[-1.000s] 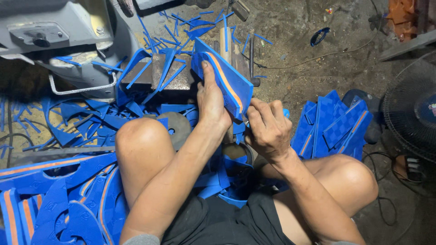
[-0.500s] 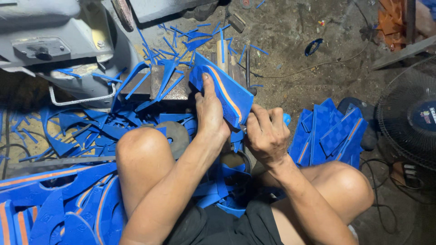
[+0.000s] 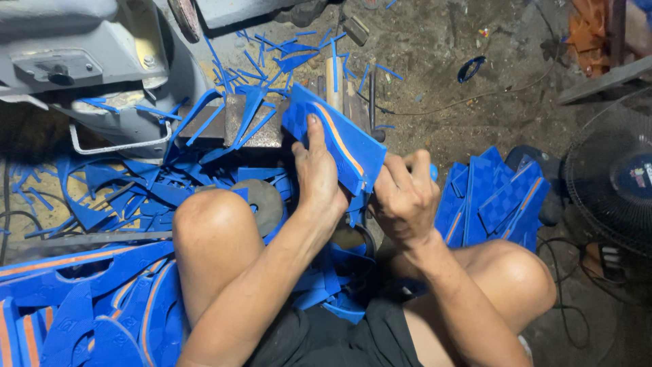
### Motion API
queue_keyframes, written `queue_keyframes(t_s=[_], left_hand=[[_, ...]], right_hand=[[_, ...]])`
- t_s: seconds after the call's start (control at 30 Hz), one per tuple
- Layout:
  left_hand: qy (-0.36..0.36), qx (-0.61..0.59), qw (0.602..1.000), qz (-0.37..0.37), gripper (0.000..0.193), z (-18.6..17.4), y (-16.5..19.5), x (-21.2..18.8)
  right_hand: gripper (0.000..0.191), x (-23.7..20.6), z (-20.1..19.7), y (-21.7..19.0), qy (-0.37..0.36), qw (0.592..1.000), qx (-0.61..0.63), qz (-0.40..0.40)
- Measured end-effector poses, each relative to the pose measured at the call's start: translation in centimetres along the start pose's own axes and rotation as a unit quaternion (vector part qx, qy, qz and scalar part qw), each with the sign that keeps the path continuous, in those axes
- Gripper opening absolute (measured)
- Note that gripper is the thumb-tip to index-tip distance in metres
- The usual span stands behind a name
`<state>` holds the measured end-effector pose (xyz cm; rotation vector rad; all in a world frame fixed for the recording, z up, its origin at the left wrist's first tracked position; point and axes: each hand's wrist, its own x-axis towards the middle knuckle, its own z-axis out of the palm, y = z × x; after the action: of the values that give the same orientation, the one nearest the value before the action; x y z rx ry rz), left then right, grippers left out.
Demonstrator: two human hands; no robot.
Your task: The person trims the edges of blue plastic sandals using a handheld cutting tool. They hold each sandal against a vertical metal rod and scrape the edges to remove excess material, then place the finished pieces aside.
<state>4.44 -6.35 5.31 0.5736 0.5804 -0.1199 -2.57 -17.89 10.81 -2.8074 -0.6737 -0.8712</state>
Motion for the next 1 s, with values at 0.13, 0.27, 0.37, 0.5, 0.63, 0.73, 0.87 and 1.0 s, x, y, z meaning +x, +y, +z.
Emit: queue_keyframes(t_s=[0.13,0.27,0.37,0.5,0.63,0.73,0.87,1.0], left_hand=[[-0.038,0.037,0.999,0.010,0.070,-0.3,0.6,0.3],[-0.039,0.064,0.996,0.044,0.068,-0.4,1.0,0.4],[-0.056,0.095,0.993,0.049,0.063,-0.5,0.9,0.1],[-0.071,0.161,0.981,0.078,0.055,-0.5,0.7,-0.4],[-0.123,0.175,0.972,0.098,0.048,-0.7,0.2,-1.0],[-0.124,0.191,0.968,0.102,0.044,-1.0,-0.4,-1.3],[-0.132,0.206,0.965,0.094,0.045,-1.3,-1.2,-1.6],[-0.119,0.226,0.965,0.063,0.051,-1.7,-1.9,-1.8]], right_hand=[[0.024,0.3,-0.1,0.6,-0.072,0.995,0.061,-0.043],[0.029,-0.1,0.0,0.3,-0.071,0.994,0.075,-0.045],[0.032,-0.4,0.1,0.5,-0.094,0.990,0.100,-0.024],[0.031,-0.6,0.4,1.1,-0.096,0.984,0.149,-0.004],[0.022,-1.1,0.6,1.5,-0.085,0.983,0.164,-0.015],[0.015,-1.4,1.0,1.7,-0.090,0.985,0.148,0.000],[0.015,-1.6,1.2,2.0,-0.085,0.988,0.125,0.013],[0.014,-1.6,1.5,2.3,-0.080,0.994,0.069,0.033]])
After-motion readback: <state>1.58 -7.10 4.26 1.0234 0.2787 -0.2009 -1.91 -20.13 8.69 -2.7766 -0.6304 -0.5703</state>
